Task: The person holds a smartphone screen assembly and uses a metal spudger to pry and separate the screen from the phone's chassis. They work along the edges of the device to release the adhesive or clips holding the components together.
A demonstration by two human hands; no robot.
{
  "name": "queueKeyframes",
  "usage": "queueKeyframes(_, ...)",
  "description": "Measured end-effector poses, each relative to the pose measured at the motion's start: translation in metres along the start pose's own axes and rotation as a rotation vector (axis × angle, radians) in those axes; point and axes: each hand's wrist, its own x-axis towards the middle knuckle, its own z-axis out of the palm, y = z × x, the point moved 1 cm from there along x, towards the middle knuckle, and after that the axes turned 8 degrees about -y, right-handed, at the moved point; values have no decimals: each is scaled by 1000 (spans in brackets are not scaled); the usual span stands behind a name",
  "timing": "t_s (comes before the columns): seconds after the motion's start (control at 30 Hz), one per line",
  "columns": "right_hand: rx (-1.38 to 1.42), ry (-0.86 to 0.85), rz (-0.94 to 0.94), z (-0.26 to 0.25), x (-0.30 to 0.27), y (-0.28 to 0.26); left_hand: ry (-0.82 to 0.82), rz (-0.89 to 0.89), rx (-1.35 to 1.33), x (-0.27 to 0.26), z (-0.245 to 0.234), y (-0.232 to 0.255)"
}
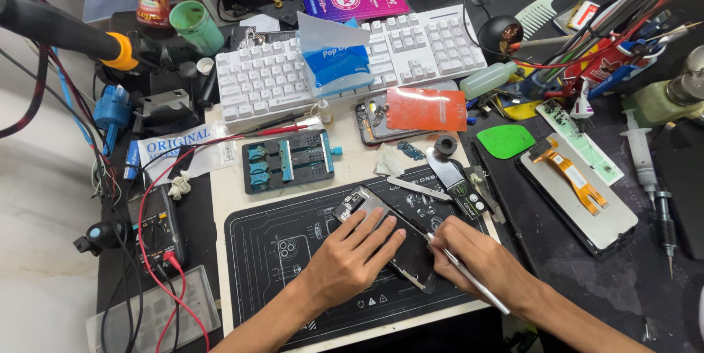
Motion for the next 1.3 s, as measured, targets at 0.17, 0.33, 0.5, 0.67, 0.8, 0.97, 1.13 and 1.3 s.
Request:
queueKeyframes(0.17, -6, 17, 2, 3, -2, 2, -1, 2, 0, -1, 0, 0)
queueKeyframes(0.33, -18, 9, -33, 2, -2, 1, -1, 2, -2, -1, 0, 0)
queueKeyframes(0.5, -11, -5, -27, 1, -1, 2, -3, 3, 0, -1, -1, 0)
queueKeyframes(0.67, -62, -24, -36, -2, 3, 0, -4, 5, 13, 0, 0, -1)
queueKeyframes(0.8, -72, -13, -39, -1, 3, -2, -4, 2, 9, -1, 0, 0)
queueKeyframes(0.97, -57, 9, -49, 0, 5, -1, -1, 0, 14, 0, 0, 0)
queueKeyframes(1.13, -35, 26, -58, 0, 2, -2, -1, 3, 14, -1, -1, -1)
queueKeyframes(1.3, -41, 12, -68, 1, 2, -1, 9, -5, 7, 0, 0, -1)
